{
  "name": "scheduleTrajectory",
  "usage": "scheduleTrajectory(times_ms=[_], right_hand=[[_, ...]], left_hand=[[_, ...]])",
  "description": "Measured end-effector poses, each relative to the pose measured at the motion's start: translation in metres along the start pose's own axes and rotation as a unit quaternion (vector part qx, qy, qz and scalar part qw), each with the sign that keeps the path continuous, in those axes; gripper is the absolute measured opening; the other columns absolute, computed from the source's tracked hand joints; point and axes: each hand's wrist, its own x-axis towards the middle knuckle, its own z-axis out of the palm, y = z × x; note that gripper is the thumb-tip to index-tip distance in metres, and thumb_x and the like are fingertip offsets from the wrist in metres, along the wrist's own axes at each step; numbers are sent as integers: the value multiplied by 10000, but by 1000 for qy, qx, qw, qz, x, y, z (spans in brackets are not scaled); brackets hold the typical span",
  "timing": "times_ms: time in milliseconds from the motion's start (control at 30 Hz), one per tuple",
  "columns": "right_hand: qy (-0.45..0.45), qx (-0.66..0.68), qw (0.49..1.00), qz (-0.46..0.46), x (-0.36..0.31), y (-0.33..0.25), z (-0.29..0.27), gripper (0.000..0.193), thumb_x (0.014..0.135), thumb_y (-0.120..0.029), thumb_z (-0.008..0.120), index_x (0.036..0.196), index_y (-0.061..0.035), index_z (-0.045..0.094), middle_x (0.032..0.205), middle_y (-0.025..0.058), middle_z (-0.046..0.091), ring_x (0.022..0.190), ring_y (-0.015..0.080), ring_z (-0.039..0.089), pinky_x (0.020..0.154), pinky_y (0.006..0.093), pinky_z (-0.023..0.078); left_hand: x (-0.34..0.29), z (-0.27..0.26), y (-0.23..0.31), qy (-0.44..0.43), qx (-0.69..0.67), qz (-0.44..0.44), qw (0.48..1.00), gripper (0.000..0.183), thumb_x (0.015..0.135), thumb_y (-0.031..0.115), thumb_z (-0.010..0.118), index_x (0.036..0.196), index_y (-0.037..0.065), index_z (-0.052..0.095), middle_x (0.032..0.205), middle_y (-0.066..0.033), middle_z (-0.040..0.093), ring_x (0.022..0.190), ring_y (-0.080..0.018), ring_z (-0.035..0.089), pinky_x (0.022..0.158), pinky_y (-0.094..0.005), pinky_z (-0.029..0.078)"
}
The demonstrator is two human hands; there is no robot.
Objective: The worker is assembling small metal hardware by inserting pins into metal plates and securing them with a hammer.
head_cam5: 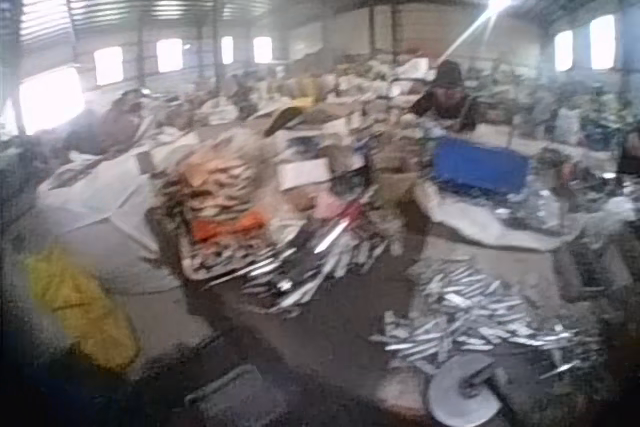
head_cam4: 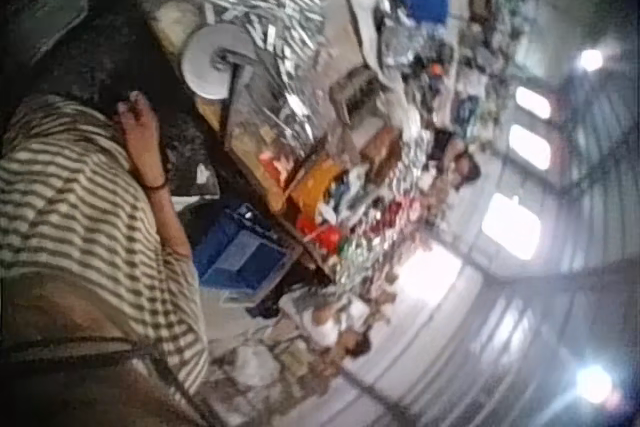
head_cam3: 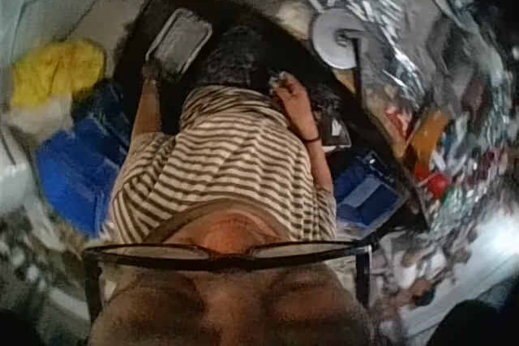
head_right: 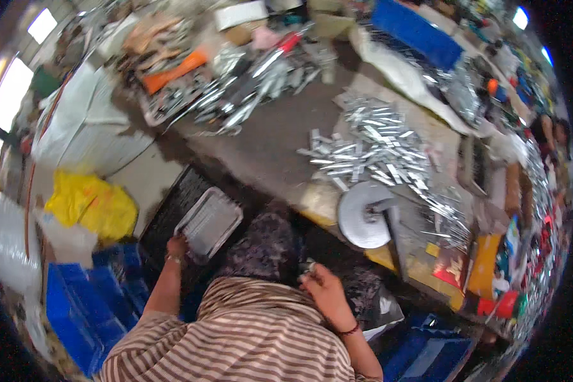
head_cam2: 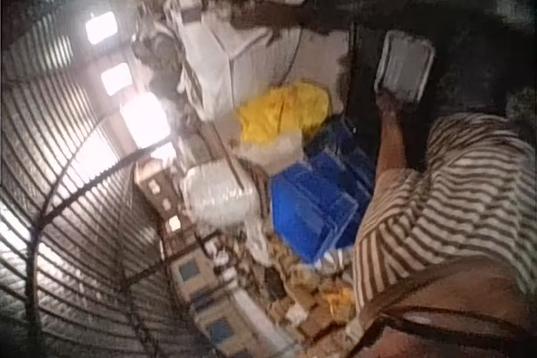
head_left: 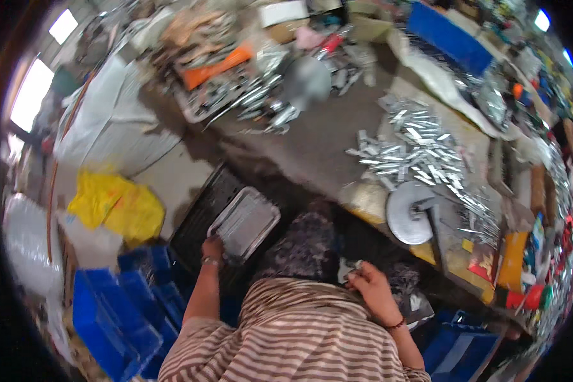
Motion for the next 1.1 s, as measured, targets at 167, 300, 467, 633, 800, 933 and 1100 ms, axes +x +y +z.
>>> scheduleTrajectory(times_ms=[167,300,467,633,800,933,1100], right_hand=[[12,19,999,-43,-4,-3,-6,161,1028,-106,651,1154,-7,634,955,23,680,861,96,648,769,266,531],[40,-20,994,-100,-6,-11,-5,195,1004,-130,684,1129,8,624,869,65,671,775,113,598,711,299,514],[43,-129,972,-191,-17,-42,-10,287,967,-167,738,1163,19,641,876,160,667,751,226,613,722,365,525],[180,-201,926,-266,-71,-85,-54,274,899,-153,781,1119,-19,688,911,162,671,785,311,659,696,382,529],[448,-417,750,-252,-86,-97,-122,149,831,-109,781,923,-67,673,865,128,610,779,315,658,664,451,520],[468,-518,643,-316,-57,-97,-172,159,804,-62,727,938,-93,646,905,96,603,881,296,659,725,444,530],[388,-648,596,-274,-31,-102,-195,234,841,-77,636,1070,-121,615,986,50,643,1000,259,643,837,398,523]], left_hand=[[-16,-26,143,248,-165,282,912,132,987,133,667,989,5,700,852,-48,689,699,-134,615,639,-298,494],[-117,-34,346,34,-254,394,883,71,951,67,715,997,13,721,874,-48,662,741,-135,606,664,-277,487],[-204,-11,474,-68,-28,683,727,208,828,17,760,1030,63,751,948,-82,657,890,-251,657,769,-346,526],[-204,26,504,-71,116,711,690,207,759,111,820,952,105,746,981,-64,600,979,-299,615,814,-431,520],[-202,24,506,-88,101,731,669,148,803,132,782,934,94,725,1005,-67,609,1010,-299,609,826,-437,518],[-223,16,504,-94,42,746,657,108,832,106,741,920,60,696,1021,-84,638,1014,-318,611,864,-436,510],[-249,23,490,-158,49,743,649,105,857,107,739,935,56,689,1002,-103,662,1001,-334,617,868,-436,508]])
